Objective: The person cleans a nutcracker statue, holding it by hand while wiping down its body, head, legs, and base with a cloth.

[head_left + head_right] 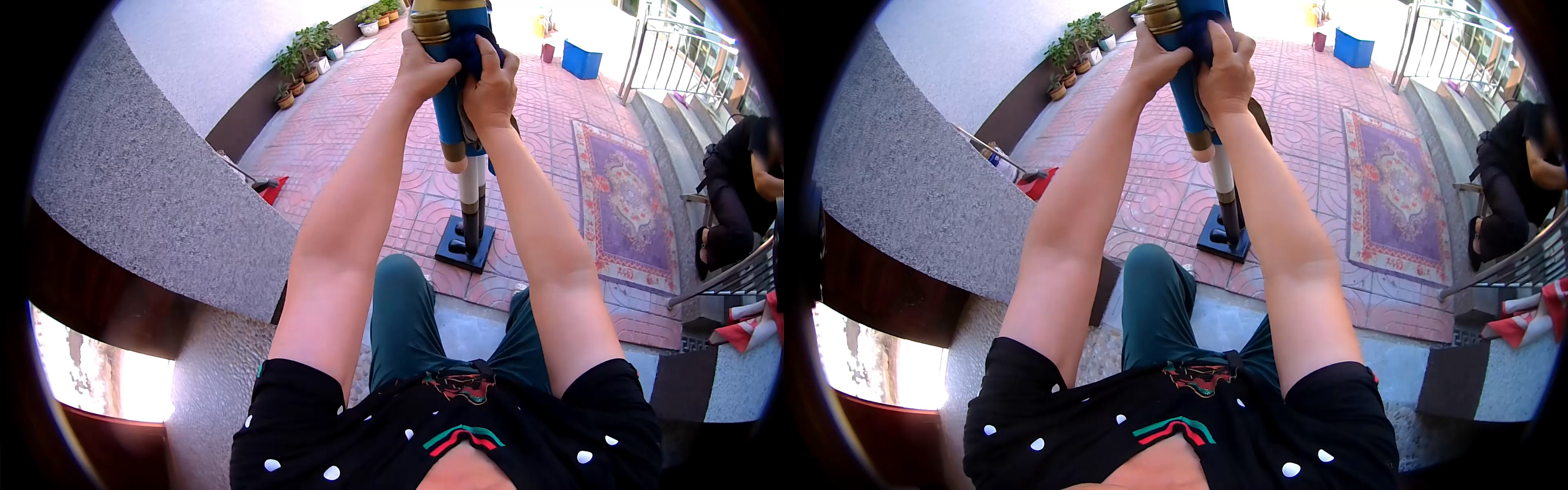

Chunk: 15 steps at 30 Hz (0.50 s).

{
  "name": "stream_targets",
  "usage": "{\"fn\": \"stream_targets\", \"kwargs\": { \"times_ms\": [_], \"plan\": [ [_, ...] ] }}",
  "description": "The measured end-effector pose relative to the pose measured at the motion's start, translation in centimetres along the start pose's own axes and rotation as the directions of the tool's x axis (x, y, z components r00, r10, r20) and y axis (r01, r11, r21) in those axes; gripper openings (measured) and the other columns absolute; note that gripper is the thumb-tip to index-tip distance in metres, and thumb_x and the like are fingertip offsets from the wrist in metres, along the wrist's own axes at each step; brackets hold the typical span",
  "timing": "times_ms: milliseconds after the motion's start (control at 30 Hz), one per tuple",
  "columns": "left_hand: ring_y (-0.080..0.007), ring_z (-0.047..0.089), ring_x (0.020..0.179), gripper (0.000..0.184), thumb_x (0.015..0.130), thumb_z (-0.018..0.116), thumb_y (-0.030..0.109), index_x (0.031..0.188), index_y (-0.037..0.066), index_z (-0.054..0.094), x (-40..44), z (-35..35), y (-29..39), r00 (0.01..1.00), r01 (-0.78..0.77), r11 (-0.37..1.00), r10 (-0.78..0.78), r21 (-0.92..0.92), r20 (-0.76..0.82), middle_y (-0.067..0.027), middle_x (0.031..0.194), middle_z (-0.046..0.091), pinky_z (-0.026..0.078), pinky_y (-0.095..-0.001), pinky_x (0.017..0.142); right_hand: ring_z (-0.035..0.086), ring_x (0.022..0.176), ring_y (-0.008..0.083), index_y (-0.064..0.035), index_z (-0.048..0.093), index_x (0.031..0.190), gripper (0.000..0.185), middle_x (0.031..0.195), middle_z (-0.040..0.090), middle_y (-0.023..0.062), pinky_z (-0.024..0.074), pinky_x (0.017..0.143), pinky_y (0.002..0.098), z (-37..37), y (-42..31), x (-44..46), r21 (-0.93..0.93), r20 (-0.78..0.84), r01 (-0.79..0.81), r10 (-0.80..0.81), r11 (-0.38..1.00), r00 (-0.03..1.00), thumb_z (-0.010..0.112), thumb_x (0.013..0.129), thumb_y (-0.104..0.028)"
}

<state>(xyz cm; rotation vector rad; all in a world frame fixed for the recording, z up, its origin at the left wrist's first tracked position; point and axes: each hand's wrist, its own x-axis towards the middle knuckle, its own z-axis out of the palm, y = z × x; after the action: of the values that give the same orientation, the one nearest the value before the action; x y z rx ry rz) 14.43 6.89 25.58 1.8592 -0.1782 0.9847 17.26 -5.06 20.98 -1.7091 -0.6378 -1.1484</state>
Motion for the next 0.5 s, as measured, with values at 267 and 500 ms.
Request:
{"fn": "stream_targets", "kwargs": {
  "times_ms": [267, 500],
  "plan": [
    [-0.0286, 0.058, 0.105, 0.074, 0.087, 0.065, 0.052, 0.124, -0.005, 0.035, 0.9, 2.1, -0.5, 0.992, -0.053, 0.997, 0.060, 0.056, -0.115, -0.0200, 0.112, 0.058, 0.048, -0.0377, 0.091, 0.064, 0.087, 0.0401, -0.0207, 0.052, 0.130, 0.058, 0.121, 0.048, 0.0178, 0.0556, 0.075, 0.0462, -1.6, 3.3, -7.6, -0.251, 0.346, -0.140, 0.224, 0.958, 0.911, 0.066, 0.076, -0.005],
    [-0.0255, 0.057, 0.107, 0.067, 0.091, 0.061, 0.050, 0.123, -0.004, 0.037, 1.8, 1.6, -1.7, 0.980, -0.189, 0.981, 0.191, 0.040, -0.050, -0.0169, 0.113, 0.059, 0.046, -0.0363, 0.092, 0.061, 0.101, 0.0412, -0.0140, 0.054, 0.128, 0.050, 0.111, 0.058, 0.0218, 0.0510, 0.087, 0.0445, -5.4, 4.4, -8.1, -0.038, 0.512, -0.287, 0.265, 0.957, 0.817, 0.068, 0.080, -0.011]
  ]
}}
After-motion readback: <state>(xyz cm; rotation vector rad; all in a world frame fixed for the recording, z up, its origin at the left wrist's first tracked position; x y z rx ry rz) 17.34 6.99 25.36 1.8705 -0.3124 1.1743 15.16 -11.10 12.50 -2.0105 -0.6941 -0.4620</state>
